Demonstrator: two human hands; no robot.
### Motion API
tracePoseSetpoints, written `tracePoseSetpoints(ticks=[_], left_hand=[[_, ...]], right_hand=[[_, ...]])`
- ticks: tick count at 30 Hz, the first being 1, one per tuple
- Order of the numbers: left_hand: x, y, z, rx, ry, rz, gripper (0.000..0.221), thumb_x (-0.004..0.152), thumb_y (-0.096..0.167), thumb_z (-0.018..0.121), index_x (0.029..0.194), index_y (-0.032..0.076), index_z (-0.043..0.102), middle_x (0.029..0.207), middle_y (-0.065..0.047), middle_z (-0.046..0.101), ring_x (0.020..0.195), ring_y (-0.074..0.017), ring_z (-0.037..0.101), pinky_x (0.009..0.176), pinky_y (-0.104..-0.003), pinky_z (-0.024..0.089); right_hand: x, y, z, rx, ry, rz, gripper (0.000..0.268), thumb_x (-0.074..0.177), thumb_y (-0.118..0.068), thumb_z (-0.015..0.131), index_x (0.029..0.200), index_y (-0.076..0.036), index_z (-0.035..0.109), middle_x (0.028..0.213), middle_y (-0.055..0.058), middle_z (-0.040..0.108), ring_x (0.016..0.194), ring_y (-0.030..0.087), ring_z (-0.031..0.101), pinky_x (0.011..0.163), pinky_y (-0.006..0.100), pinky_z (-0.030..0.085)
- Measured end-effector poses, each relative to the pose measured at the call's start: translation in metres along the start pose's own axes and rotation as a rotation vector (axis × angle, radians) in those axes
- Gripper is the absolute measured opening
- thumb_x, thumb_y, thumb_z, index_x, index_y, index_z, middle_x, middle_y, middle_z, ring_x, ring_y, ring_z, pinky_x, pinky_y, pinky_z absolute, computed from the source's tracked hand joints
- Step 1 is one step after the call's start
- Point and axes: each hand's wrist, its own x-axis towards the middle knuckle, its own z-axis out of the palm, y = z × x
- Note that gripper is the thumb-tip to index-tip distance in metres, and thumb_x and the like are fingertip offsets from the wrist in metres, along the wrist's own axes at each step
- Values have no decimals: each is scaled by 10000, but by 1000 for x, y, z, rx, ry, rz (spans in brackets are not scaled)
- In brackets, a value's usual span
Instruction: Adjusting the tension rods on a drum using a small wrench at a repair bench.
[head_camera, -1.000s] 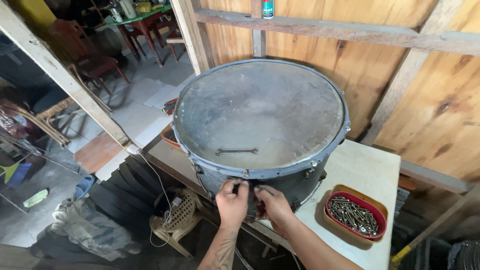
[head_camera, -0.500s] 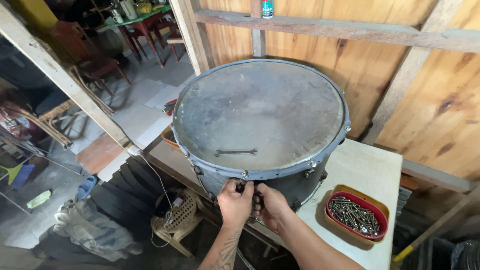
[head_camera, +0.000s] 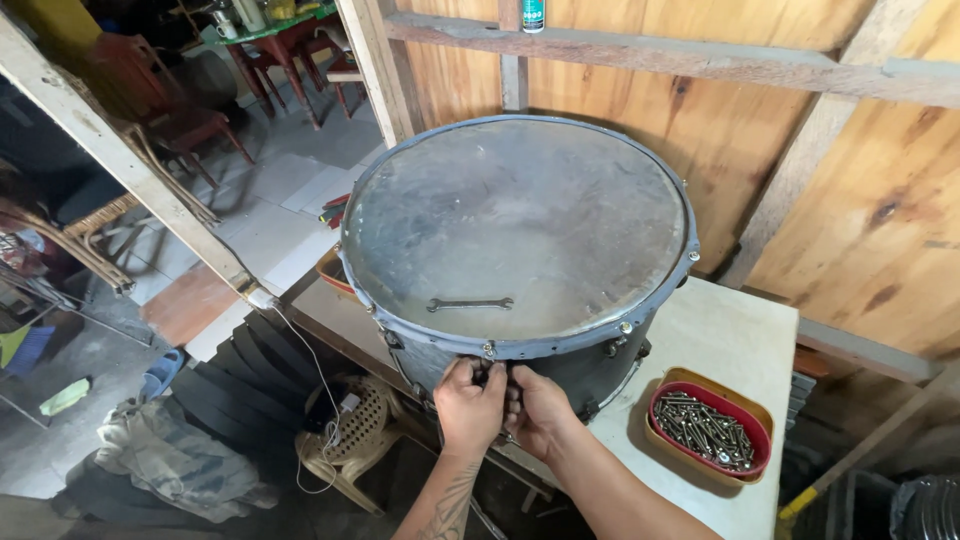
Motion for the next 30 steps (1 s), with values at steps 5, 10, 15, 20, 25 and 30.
tracePoseSetpoints(ticks=[5, 10, 15, 20, 25, 30], left_hand=[[-2, -1, 2, 32, 14, 7, 255, 760, 287, 806, 666, 97, 663, 699, -42, 673, 669, -246, 670, 656, -400, 525], [-4, -2, 2, -54, 67, 63, 166, 786, 232, 793, 717, 108, 707, 746, -22, 673, 660, -199, 677, 637, -353, 526], [-2, -5, 2, -39, 30, 43, 162, 782, 258, 765, 757, 104, 721, 781, -33, 683, 708, -222, 693, 682, -375, 548], [-2, -6, 0, -54, 34, 6, 212, 781, 284, 835, 716, 116, 723, 739, -15, 694, 677, -181, 688, 671, -344, 550], [-4, -4, -2, -59, 33, 102, 215, 813, 287, 798, 819, 81, 736, 815, -52, 689, 734, -227, 694, 694, -374, 555], [-4, 1, -12, -45, 56, 171, 189, 807, 246, 819, 834, 84, 727, 815, -62, 708, 743, -233, 692, 729, -368, 549]], right_hand=[[9, 7, 1, 64, 37, -34, 375, 913, -221, 666, 645, -204, 405, 534, -57, 328, 422, 89, 266, 384, 254, 214], [6, 9, 6, 57, 93, -124, 356, 866, -171, 667, 600, -153, 431, 486, 19, 367, 384, 156, 311, 380, 325, 215], [-13, 2, 21, 43, 198, -216, 366, 844, -109, 689, 592, -129, 425, 495, 54, 401, 405, 172, 341, 384, 348, 214], [-19, 2, 24, 5, 237, -286, 359, 817, -59, 706, 605, -115, 422, 512, 76, 434, 407, 185, 370, 380, 342, 241], [-12, 7, 0, -178, 308, -420, 304, 843, -83, 667, 582, -27, 522, 501, 110, 451, 358, 220, 398, 353, 344, 322], [-36, 13, -63, -324, 373, -429, 260, 762, -9, 632, 527, 10, 523, 466, 107, 425, 358, 224, 460, 357, 359, 389]])
